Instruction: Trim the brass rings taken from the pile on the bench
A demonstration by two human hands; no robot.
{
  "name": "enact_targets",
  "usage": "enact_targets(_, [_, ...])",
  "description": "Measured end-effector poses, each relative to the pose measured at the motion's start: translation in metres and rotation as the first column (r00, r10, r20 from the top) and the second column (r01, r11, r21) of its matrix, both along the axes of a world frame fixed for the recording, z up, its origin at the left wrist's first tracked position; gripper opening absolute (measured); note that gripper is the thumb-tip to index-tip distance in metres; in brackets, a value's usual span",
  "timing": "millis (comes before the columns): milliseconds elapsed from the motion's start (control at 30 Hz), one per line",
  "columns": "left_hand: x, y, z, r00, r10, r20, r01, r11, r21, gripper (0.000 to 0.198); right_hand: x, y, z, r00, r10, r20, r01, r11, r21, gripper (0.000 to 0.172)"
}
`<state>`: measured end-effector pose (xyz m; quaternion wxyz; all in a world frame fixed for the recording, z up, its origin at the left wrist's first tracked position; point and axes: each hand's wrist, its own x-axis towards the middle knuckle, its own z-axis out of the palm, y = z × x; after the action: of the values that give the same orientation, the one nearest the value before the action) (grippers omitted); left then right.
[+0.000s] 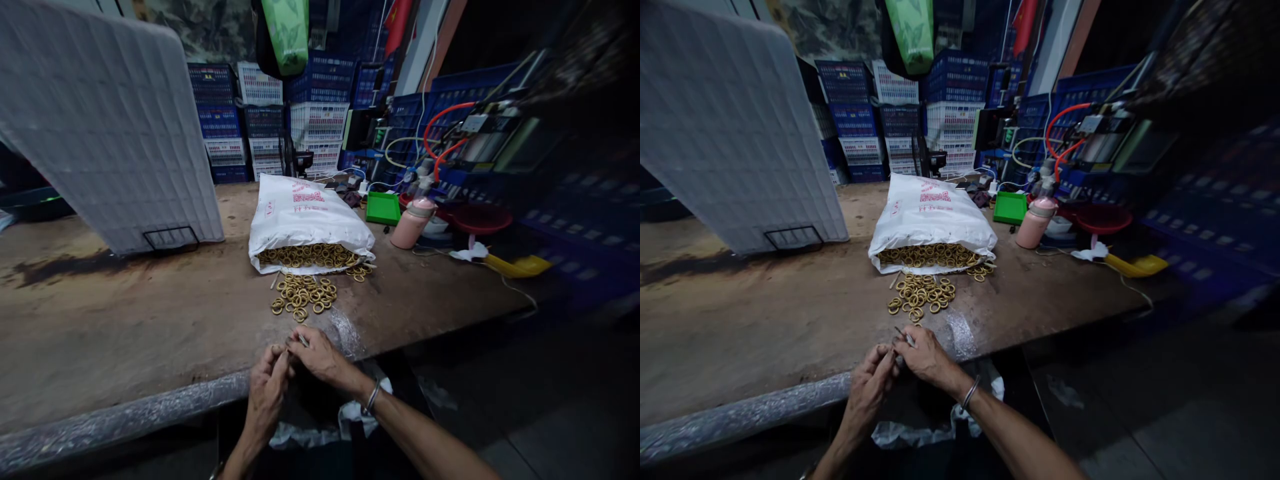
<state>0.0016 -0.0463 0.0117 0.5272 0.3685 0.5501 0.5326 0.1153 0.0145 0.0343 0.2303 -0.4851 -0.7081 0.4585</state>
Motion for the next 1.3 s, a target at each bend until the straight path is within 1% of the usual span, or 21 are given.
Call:
enact_targets(67, [0.001, -0.001, 0.002, 0.986, -0.076, 0.150, 0.091, 0.992, -0.092, 0.031, 0.000, 0.000, -0.001, 1.000, 0.015, -0.021, -0.015, 1.000, -0.019, 0.016])
enact_targets(133, [0.001, -0.002, 0.004, 0.959, -0.122, 0.256, 0.150, 0.984, -0.093, 0.031, 0.001, 0.001, -0.002, 0.997, 0.045, -0.063, -0.046, 0.999, -0.028, 0.017])
enact_targets(167, [0.001, -0.002, 0.005, 0.951, -0.121, 0.285, 0.150, 0.985, -0.085, 0.030, 0.002, 0.002, -0.003, 0.995, 0.052, -0.082, -0.054, 0.998, -0.029, 0.018])
enact_targets(233, [0.001, -0.002, 0.006, 0.951, -0.079, 0.300, 0.108, 0.991, -0.082, 0.027, 0.004, 0.003, -0.005, 0.996, 0.036, -0.079, -0.038, 0.999, -0.018, 0.022])
enact_targets(300, [0.002, -0.001, 0.006, 0.959, -0.027, 0.280, 0.057, 0.993, -0.101, 0.028, 0.007, 0.003, -0.007, 1.000, 0.019, -0.005, -0.018, 0.999, 0.044, 0.022])
enact_targets(333, [0.002, -0.001, 0.006, 0.965, -0.009, 0.263, 0.039, 0.993, -0.108, 0.030, 0.009, 0.002, -0.008, 0.998, 0.028, 0.055, -0.034, 0.995, 0.096, 0.020])
enact_targets(400, [0.002, 0.001, 0.006, 0.974, 0.011, 0.227, 0.016, 0.993, -0.117, 0.032, 0.012, -0.002, -0.008, 0.977, 0.085, 0.196, -0.125, 0.971, 0.202, 0.014])
enact_targets(467, [0.002, 0.002, 0.005, 0.979, 0.024, 0.204, -0.002, 0.994, -0.108, 0.033, 0.013, -0.007, -0.006, 0.938, 0.143, 0.317, -0.231, 0.938, 0.260, 0.018])
enact_targets(567, [0.002, 0.002, 0.002, 0.985, 0.044, 0.169, -0.032, 0.997, -0.071, 0.033, 0.013, -0.012, -0.003, 0.894, 0.161, 0.418, -0.295, 0.914, 0.279, 0.027])
enact_targets(767, [0.001, 0.000, -0.004, 0.996, 0.016, 0.087, -0.016, 1.000, -0.003, 0.032, 0.009, -0.012, -0.004, 0.866, 0.135, 0.482, -0.300, 0.911, 0.283, 0.028])
enact_targets(867, [0.000, -0.001, -0.006, 0.998, 0.006, 0.066, -0.007, 1.000, 0.008, 0.030, 0.008, -0.010, -0.003, 0.851, 0.162, 0.499, -0.325, 0.909, 0.260, 0.027])
enact_targets(967, [-0.002, -0.002, -0.009, 0.998, -0.006, 0.064, 0.004, 1.000, 0.030, 0.027, 0.009, -0.010, -0.001, 0.840, 0.193, 0.507, -0.354, 0.903, 0.243, 0.026])
enact_targets(1167, [-0.004, -0.004, -0.010, 0.999, -0.021, 0.048, 0.018, 0.997, 0.072, 0.029, 0.007, -0.014, -0.001, 0.831, 0.169, 0.529, -0.355, 0.894, 0.273, 0.025])
enact_targets(1300, [-0.005, -0.005, -0.010, 0.999, -0.008, 0.041, 0.005, 0.997, 0.076, 0.029, 0.005, -0.015, 0.000, 0.820, 0.160, 0.549, -0.363, 0.887, 0.284, 0.025])
